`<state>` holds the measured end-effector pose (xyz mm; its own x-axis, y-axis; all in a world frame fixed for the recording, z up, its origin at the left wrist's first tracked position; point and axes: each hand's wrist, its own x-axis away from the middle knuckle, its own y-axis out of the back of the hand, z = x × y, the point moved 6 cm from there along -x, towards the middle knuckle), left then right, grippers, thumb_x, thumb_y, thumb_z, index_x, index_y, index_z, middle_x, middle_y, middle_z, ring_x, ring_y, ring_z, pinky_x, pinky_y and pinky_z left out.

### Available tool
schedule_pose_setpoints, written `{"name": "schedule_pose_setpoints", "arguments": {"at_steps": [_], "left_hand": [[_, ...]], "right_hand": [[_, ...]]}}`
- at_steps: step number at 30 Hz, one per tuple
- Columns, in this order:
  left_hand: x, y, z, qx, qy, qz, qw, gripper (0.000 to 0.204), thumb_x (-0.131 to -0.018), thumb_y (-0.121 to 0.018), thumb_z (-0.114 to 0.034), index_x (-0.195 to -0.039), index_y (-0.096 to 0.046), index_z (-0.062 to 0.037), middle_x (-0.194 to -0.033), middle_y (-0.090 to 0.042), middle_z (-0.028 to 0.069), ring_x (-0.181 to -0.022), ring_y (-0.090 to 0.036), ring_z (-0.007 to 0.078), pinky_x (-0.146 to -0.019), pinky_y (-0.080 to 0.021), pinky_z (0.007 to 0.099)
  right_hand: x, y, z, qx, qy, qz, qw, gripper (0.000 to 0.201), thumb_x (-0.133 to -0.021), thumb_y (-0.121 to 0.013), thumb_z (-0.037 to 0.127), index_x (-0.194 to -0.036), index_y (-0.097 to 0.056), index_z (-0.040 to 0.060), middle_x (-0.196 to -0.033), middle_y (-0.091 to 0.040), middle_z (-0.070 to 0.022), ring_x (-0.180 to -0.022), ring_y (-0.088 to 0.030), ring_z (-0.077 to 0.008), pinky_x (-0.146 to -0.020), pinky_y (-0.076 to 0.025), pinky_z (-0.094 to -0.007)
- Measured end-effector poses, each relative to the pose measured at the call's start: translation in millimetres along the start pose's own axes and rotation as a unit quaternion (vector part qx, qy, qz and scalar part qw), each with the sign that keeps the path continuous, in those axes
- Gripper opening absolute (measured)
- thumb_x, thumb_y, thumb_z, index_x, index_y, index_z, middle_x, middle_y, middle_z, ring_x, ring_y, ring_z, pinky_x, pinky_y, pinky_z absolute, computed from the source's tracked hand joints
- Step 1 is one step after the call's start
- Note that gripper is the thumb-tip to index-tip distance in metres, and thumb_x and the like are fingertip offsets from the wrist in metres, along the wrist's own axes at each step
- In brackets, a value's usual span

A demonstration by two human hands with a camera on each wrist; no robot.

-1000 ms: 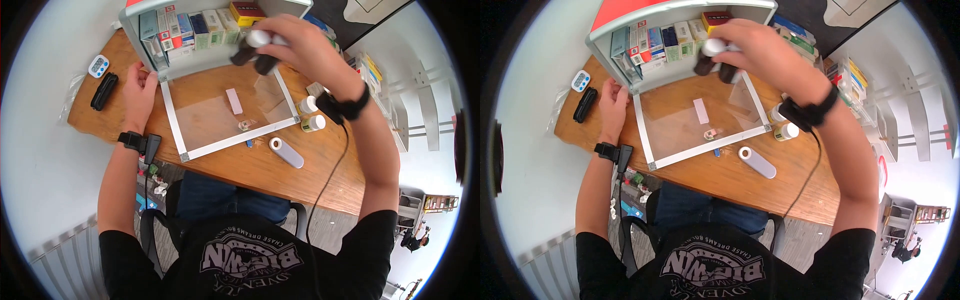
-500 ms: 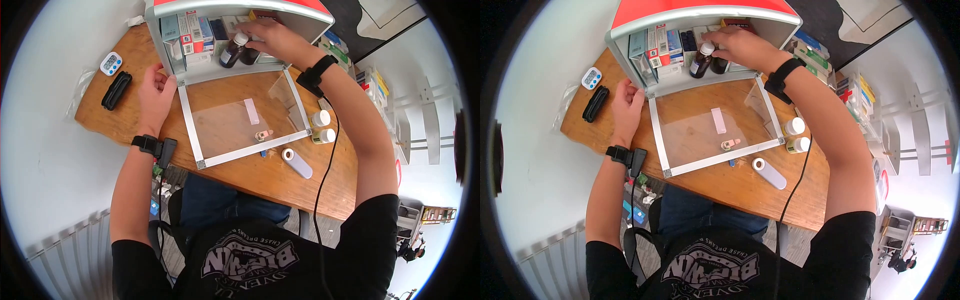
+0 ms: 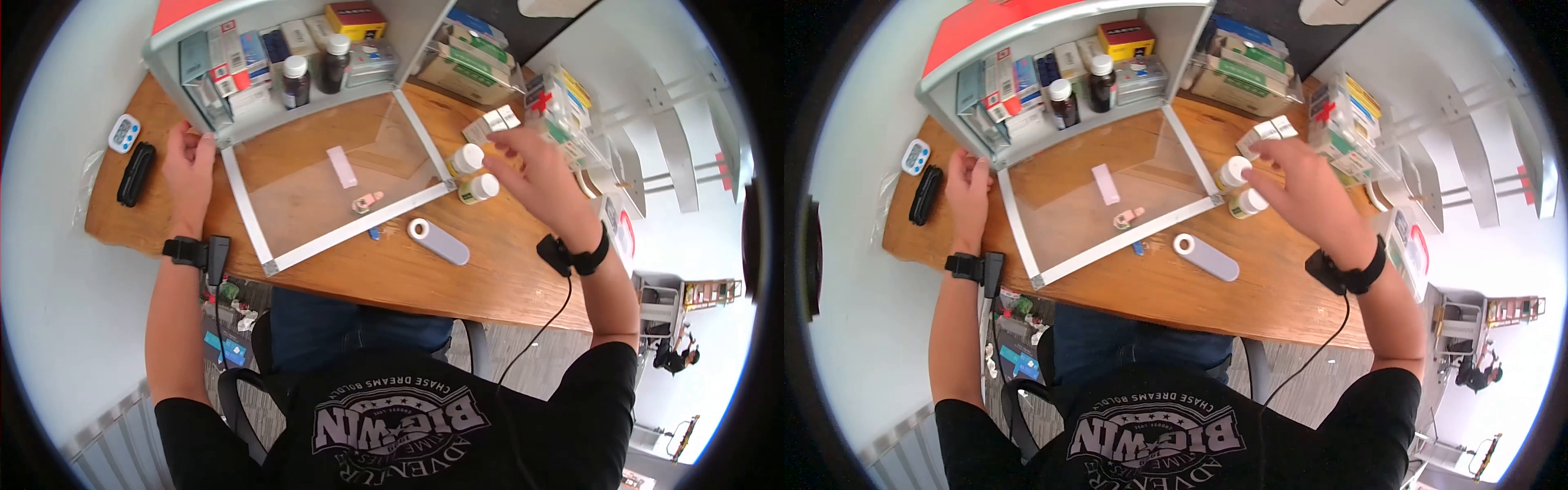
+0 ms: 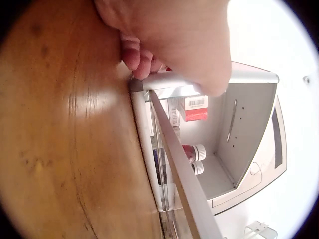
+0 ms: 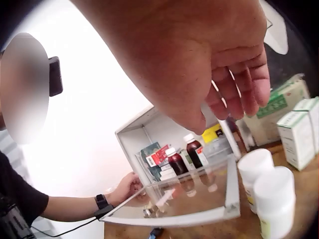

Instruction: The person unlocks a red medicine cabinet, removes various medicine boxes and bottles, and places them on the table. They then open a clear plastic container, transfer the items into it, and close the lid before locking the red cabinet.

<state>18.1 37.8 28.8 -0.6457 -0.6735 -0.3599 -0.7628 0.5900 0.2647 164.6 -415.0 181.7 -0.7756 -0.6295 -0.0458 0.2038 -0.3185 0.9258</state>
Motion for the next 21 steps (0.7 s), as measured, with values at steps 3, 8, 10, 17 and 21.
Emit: {"name": "schedule_pose_setpoints", "arguments": {"at_steps": [3,8,10,17,21], "left_hand": [[0.3,-0.4,2.2,0.004,0.006,0.008,1.0,0.042,-0.101,-0.069,-0.016,-0.136,-0.059,0.0045,-0.092,-0.067,0.0046,-0.078,-0.063,0.0103,-0.07,-0.053,0.0263],[1.7,-0.9,-5.7,-0.008,0.001,0.014,1.0,0.042,-0.103,-0.067,-0.018,-0.136,-0.058,0.0043,-0.091,-0.066,0.0039,-0.078,-0.062,0.0101,-0.07,-0.052,0.0268],[2.0,-1.6,-6.1,-0.008,0.006,0.017,1.0,0.042,-0.103,-0.067,-0.018,-0.137,-0.057,0.0042,-0.092,-0.066,0.004,-0.078,-0.061,0.0103,-0.07,-0.052,0.027],[0.8,-1.7,-3.4,0.002,0.014,0.018,1.0,0.042,-0.103,-0.066,-0.017,-0.137,-0.056,0.0042,-0.093,-0.066,0.0052,-0.078,-0.062,0.0112,-0.072,-0.053,0.0276],[0.5,-0.5,-3.0,-0.012,0.011,0.021,1.0,0.042,-0.102,-0.067,-0.015,-0.138,-0.055,0.0042,-0.094,-0.066,0.0057,-0.08,-0.063,0.0116,-0.073,-0.054,0.0277]], "right_hand": [[31.0,-27.2,-23.2,0.011,-0.001,0.001,1.0,0.06,-0.092,-0.079,0.029,-0.142,-0.058,0.0038,-0.125,-0.067,-0.0228,-0.116,-0.065,-0.0392,-0.099,-0.054,-0.0449],[23.3,-54.9,-16.0,0.05,0.038,-0.027,0.998,0.08,-0.09,-0.079,0.028,-0.158,-0.04,0.0072,-0.136,-0.058,-0.0253,-0.124,-0.06,-0.0442,-0.104,-0.052,-0.0499],[17.3,-59.5,-18.2,0.048,0.02,0.0,0.999,0.074,-0.092,-0.077,0.024,-0.155,-0.043,0.0073,-0.133,-0.059,-0.0247,-0.122,-0.061,-0.0446,-0.102,-0.052,-0.0498],[14.0,-55.4,-21.2,-0.009,0.027,0.034,0.999,0.047,-0.094,-0.073,0.008,-0.138,-0.057,0.0093,-0.124,-0.063,-0.0199,-0.113,-0.065,-0.0428,-0.095,-0.054,-0.0467],[15.4,-45.2,-19.2,-0.036,0.041,0.015,0.998,0.044,-0.092,-0.074,0.007,-0.135,-0.06,0.0083,-0.119,-0.065,-0.0223,-0.11,-0.065,-0.0451,-0.092,-0.055,-0.0478]]}}
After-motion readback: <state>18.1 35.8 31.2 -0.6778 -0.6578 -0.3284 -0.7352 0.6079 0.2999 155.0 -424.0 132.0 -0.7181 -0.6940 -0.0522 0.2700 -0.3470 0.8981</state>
